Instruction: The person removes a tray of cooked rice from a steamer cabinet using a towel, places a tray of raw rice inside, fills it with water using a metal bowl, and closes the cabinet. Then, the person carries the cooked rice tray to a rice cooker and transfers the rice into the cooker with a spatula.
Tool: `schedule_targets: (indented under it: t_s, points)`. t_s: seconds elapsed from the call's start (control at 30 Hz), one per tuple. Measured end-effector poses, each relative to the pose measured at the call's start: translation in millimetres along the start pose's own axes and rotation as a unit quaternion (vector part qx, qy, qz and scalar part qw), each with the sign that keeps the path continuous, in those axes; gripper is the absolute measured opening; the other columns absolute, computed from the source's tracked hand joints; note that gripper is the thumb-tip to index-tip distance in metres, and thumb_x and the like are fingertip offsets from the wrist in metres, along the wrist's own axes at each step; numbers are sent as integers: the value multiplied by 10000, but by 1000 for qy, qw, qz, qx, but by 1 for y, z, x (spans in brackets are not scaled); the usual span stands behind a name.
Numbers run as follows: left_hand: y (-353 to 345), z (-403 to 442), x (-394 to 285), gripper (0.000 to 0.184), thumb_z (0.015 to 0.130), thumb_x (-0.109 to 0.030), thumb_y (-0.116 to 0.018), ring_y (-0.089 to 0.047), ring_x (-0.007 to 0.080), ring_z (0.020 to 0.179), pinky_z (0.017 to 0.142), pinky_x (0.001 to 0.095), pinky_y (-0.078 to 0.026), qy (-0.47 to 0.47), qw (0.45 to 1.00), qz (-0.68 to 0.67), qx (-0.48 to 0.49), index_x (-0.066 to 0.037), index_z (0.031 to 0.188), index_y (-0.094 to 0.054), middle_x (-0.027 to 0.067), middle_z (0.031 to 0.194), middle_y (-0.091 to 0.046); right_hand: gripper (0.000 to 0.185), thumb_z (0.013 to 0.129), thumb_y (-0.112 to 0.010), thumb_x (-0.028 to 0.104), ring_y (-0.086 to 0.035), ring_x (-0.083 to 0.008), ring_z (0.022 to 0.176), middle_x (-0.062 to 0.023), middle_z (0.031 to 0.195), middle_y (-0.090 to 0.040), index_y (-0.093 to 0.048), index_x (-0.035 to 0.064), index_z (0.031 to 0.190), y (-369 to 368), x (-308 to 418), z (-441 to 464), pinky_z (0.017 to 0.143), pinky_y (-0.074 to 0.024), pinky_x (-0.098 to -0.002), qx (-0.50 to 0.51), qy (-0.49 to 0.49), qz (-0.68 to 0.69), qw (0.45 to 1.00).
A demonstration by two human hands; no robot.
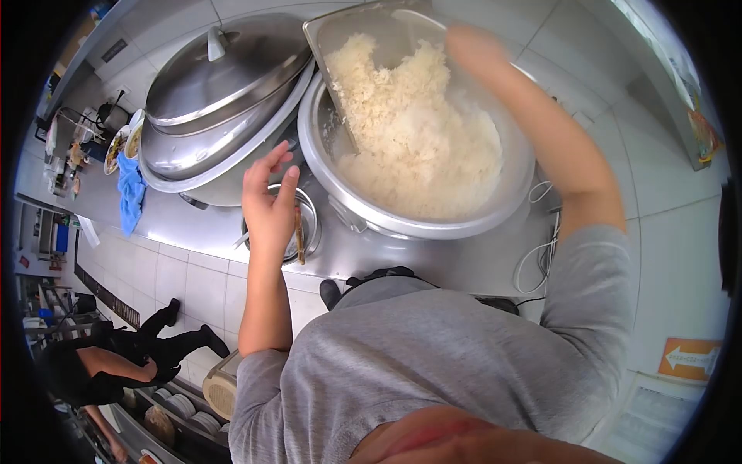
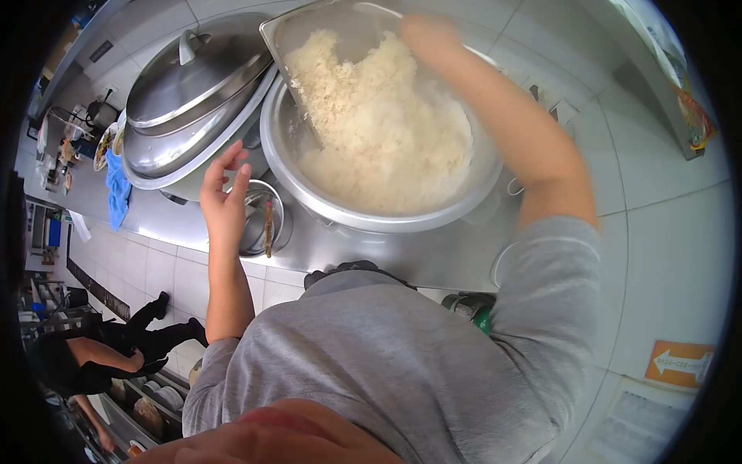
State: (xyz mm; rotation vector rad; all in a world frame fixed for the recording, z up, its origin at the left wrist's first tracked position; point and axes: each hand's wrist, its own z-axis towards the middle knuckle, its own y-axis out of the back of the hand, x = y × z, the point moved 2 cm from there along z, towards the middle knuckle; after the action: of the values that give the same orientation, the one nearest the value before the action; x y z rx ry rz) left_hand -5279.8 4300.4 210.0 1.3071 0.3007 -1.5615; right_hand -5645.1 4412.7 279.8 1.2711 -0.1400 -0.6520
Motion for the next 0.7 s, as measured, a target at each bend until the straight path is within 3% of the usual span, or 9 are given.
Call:
schedule_targets:
  t_s: [0.1, 0.3, 0.4, 0.5, 0.7]
  points:
    - [12, -11, 2, 346, 820, -72, -619, -535, 198, 970, 877, 318, -416, -10, 1000, 17, -9, -47, 1165, -599, 92, 1016, -637, 194, 816, -474, 84, -634, -343, 766, -191, 828, -644, -597, -34, 908, 3, 43, 22, 659, -510, -420, -41, -13, -21, 999]
    - [26, -26, 17, 335, 830, -81, -621, -549, 182, 950, 872, 306, -426, 20, 1000, -18, -1, -45, 1162, -599, 101, 1026, -634, 159, 795, -508, 49, -643, -339, 732, -191, 758, -639, -600, -34, 893, 35, 99, 24, 617, -524, -411, -61, 119, -42, 990]
    - [18, -27, 14, 331, 830, -80, -622, -550, 180, 947, 868, 302, -430, 17, 1000, -24, 10, -51, 1160, -601, 97, 1027, -633, 154, 786, -526, 44, -649, -324, 745, -183, 762, -642, -619, -21, 890, 45, 104, 19, 629, -528, -412, 8, 202, -123, 972]
    - [12, -24, 1, 327, 832, -83, -621, -547, 179, 950, 857, 297, -436, 13, 999, -41, 26, -58, 1158, -604, 92, 1029, -633, 154, 789, -531, 81, -649, -295, 739, -135, 831, -668, -677, 41, 818, 5, 98, 20, 626, -530, -392, 105, 202, -83, 970]
    - [18, -28, 1, 327, 836, -92, -620, -540, 179, 953, 836, 290, -444, -18, 999, -31, 32, -59, 1161, -601, 90, 1035, -628, 143, 772, -545, 55, -656, -289, 732, -130, 786, -665, -679, 28, 816, 3, 109, -22, 628, -539, -381, 134, 168, -55, 975]
